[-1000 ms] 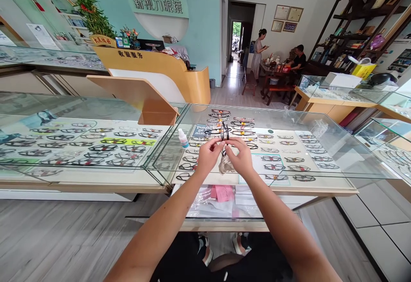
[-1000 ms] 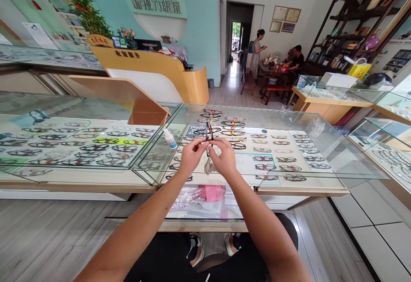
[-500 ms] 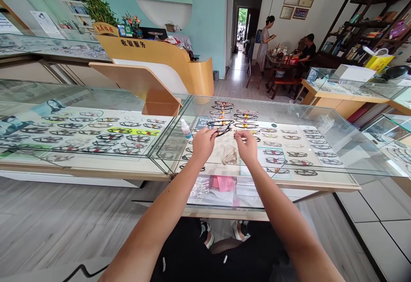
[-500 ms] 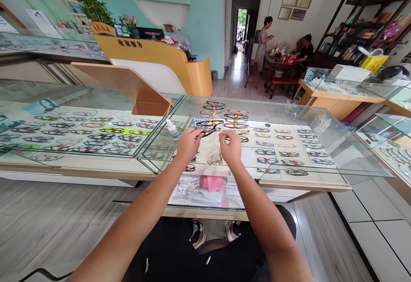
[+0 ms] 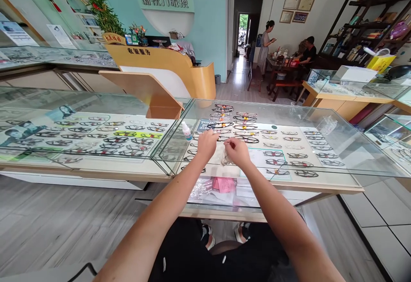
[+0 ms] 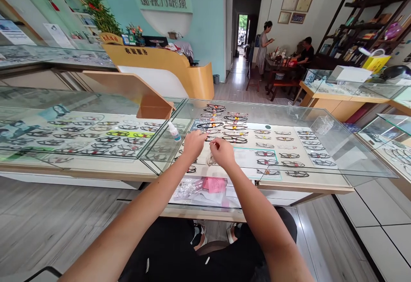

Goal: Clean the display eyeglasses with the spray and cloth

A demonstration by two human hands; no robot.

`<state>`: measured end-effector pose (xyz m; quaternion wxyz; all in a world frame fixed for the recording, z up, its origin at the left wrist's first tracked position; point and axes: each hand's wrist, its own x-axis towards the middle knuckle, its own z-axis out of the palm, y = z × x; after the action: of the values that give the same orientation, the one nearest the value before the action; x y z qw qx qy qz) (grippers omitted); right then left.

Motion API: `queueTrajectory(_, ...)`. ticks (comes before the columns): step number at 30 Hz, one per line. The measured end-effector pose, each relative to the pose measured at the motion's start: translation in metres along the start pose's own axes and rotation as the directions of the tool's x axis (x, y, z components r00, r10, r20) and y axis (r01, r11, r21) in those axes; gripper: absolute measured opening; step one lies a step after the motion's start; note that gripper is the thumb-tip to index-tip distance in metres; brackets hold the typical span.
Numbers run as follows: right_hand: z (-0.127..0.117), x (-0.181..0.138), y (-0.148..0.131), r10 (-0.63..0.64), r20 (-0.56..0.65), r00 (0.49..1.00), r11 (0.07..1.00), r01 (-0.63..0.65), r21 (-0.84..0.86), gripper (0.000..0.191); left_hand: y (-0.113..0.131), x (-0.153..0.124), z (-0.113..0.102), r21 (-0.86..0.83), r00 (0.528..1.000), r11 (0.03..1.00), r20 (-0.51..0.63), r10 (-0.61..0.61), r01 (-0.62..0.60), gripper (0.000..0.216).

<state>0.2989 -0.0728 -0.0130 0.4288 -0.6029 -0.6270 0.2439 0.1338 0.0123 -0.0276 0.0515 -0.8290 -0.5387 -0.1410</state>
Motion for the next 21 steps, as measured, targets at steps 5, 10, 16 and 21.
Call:
queueTrajectory(5,0.007,-0.005,-0.004,-0.021,0.165,0.986,0.992,0.041,-0.122,0.016,-0.002,0.004,-0.001,0.005,1.0,1.0,0.01,0.004,-0.004,0.033)
queueTrajectory(10,0.008,-0.007,-0.009,0.032,0.235,0.971,0.987,0.007,-0.164,0.015,-0.002,0.008,-0.004,-0.006,1.0,1.0,0.018,-0.009,0.009,0.036)
queueTrajectory(16,0.001,-0.005,-0.015,0.064,0.173,0.983,0.996,-0.052,-0.073,0.02,-0.006,0.024,-0.018,-0.046,0.999,0.999,-0.05,-0.002,0.0,0.037)
queueTrajectory(21,-0.005,-0.006,-0.018,0.052,0.246,0.968,0.991,-0.081,0.109,0.039,-0.006,0.053,-0.026,-0.024,0.996,1.0,0.091,-0.011,0.013,0.032)
